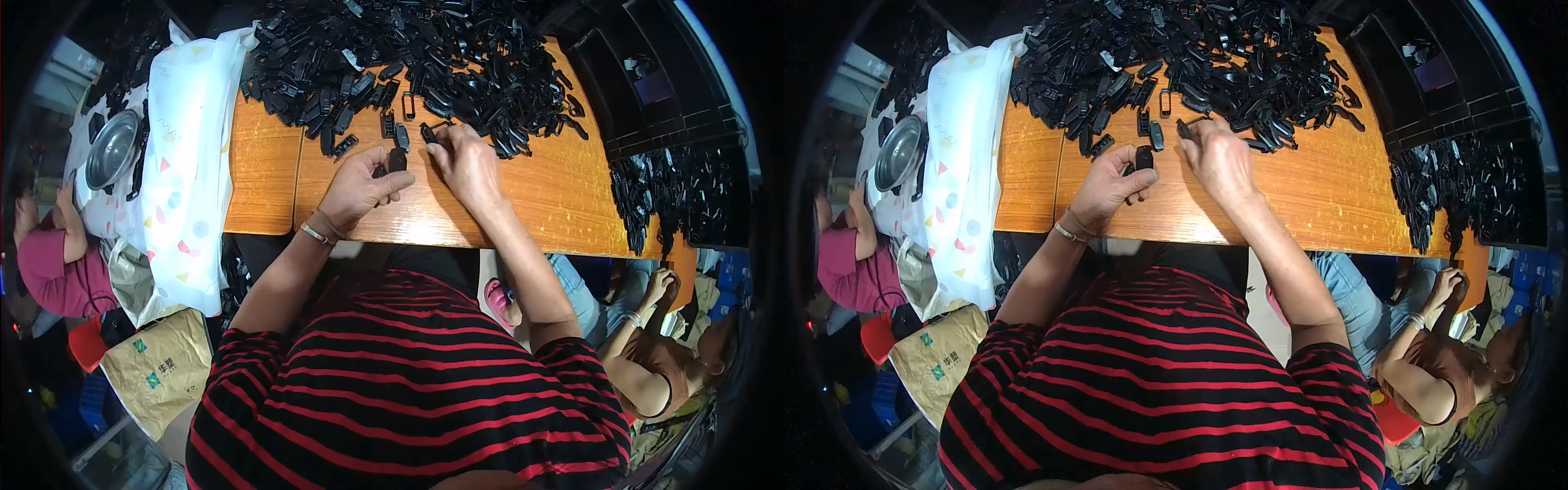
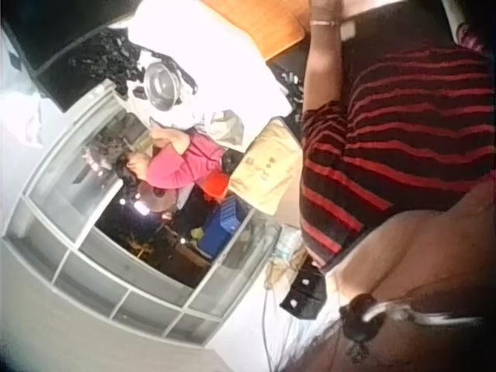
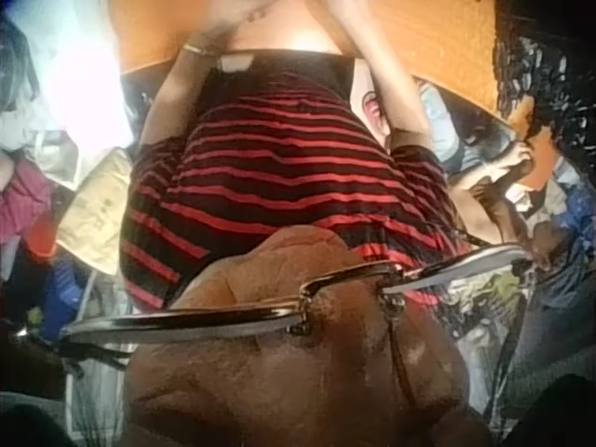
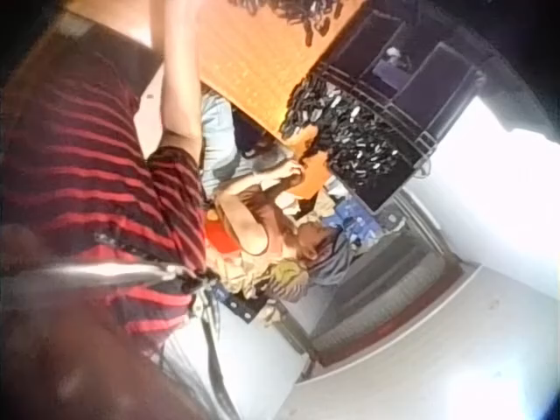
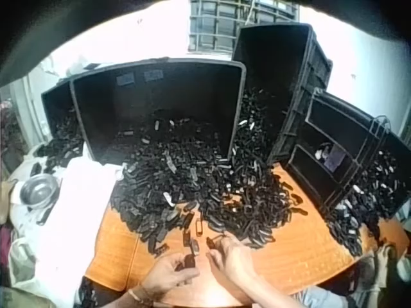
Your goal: Manually joining small black plastic components together on a workbench.
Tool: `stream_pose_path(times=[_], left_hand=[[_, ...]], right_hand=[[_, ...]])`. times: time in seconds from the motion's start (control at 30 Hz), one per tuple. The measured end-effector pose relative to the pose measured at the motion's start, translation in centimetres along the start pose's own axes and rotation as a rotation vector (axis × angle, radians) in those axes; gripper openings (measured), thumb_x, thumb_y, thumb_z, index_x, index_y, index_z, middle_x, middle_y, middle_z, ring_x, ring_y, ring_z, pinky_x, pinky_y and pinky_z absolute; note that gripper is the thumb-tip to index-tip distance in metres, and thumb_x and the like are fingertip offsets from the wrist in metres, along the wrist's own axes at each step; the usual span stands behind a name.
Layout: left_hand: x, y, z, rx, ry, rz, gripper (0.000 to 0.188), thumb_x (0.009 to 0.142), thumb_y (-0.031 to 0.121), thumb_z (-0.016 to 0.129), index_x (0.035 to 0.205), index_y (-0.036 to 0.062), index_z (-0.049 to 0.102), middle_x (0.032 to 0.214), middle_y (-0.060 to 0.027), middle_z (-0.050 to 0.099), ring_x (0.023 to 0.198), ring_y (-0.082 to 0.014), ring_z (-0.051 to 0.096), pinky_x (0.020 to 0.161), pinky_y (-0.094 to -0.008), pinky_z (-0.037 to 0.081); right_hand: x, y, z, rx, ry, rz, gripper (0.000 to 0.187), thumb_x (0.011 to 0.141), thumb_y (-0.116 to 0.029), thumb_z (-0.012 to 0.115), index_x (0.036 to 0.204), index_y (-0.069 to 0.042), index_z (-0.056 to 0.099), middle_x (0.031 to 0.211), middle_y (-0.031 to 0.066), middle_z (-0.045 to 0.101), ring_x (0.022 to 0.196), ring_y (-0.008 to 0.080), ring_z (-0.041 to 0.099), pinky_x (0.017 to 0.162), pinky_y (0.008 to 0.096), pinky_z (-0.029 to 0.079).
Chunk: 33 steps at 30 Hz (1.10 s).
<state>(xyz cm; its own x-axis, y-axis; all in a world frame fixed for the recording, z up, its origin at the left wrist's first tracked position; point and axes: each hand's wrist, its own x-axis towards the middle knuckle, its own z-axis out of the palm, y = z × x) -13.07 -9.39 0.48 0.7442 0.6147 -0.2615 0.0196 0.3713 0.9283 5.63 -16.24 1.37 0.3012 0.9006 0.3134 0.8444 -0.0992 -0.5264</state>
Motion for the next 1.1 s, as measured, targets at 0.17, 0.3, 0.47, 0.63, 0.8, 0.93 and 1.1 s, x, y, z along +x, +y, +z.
stream_pose_path(times=[0.17,0.3,0.47,0.63,0.8,0.93,1.1], left_hand=[[0.2,-0.9,-1.0,-0.064,-0.035,0.012,0.007,0.092,0.011,0.063,0.090,0.0065,0.057,0.076,-0.0006,0.060,0.061,-0.0043,0.054,0.053,-0.0165,0.041],[-0.2,-0.7,-1.0,-0.096,0.008,0.062,0.007,0.092,0.009,0.063,0.091,0.0059,0.057,0.078,-0.0014,0.061,0.063,-0.0046,0.055,0.053,-0.0164,0.040],[-0.4,-0.4,0.1,-0.174,0.050,0.098,0.011,0.089,0.005,0.066,0.095,0.0040,0.057,0.078,-0.0026,0.061,0.064,-0.0055,0.054,0.055,-0.0164,0.040],[-0.1,-0.3,0.3,-0.216,0.068,0.093,0.024,0.092,0.004,0.060,0.116,0.0008,0.056,0.083,-0.0021,0.061,0.067,-0.0051,0.054,0.056,-0.0166,0.040],[0.3,-0.2,0.7,-0.243,0.083,0.109,0.025,0.093,0.008,0.061,0.117,0.0000,0.057,0.087,-0.0019,0.062,0.069,-0.0055,0.055,0.058,-0.0169,0.041],[0.2,0.2,1.2,-0.301,0.097,0.146,0.025,0.093,0.010,0.063,0.115,0.0003,0.058,0.089,-0.0015,0.063,0.070,-0.0054,0.057,0.060,-0.0176,0.042],[0.2,-0.3,0.2,-0.364,0.079,0.208,0.023,0.093,0.011,0.062,0.114,0.0010,0.058,0.090,-0.0012,0.064,0.073,-0.0052,0.058,0.062,-0.0174,0.042]], right_hand=[[0.8,-0.6,0.7,-0.153,-0.070,0.008,0.021,0.076,-0.011,0.075,0.087,0.001,0.062,0.084,0.0190,0.064,0.074,0.0353,0.065,0.064,0.0415,0.051],[0.8,-0.3,-0.5,-0.047,-0.161,0.039,0.022,0.076,-0.009,0.075,0.085,0.001,0.058,0.081,0.0206,0.064,0.073,0.0363,0.065,0.065,0.0412,0.052],[0.4,0.6,-1.1,0.223,-0.210,0.198,0.023,0.079,-0.007,0.073,0.090,0.000,0.053,0.070,0.0168,0.064,0.065,0.0305,0.066,0.061,0.0381,0.052],[0.4,-0.8,-2.9,0.396,-0.203,0.325,0.018,0.087,-0.004,0.068,0.089,0.001,0.051,0.072,0.0067,0.063,0.055,0.0086,0.059,0.044,0.0241,0.044],[-0.9,-2.2,-2.0,0.413,-0.058,0.122,0.013,0.088,-0.003,0.067,0.084,0.001,0.055,0.068,0.0065,0.062,0.056,0.0101,0.059,0.051,0.0245,0.047],[-2.1,-3.5,-0.5,0.331,0.176,-0.127,0.018,0.084,-0.001,0.068,0.101,0.001,0.061,0.091,0.0122,0.064,0.077,0.0180,0.064,0.066,0.0282,0.052],[-3.9,-4.8,0.4,0.521,0.149,-0.073,0.027,0.083,0.002,0.070,0.109,0.001,0.062,0.106,0.0094,0.059,0.087,0.0141,0.060,0.070,0.0246,0.050]])
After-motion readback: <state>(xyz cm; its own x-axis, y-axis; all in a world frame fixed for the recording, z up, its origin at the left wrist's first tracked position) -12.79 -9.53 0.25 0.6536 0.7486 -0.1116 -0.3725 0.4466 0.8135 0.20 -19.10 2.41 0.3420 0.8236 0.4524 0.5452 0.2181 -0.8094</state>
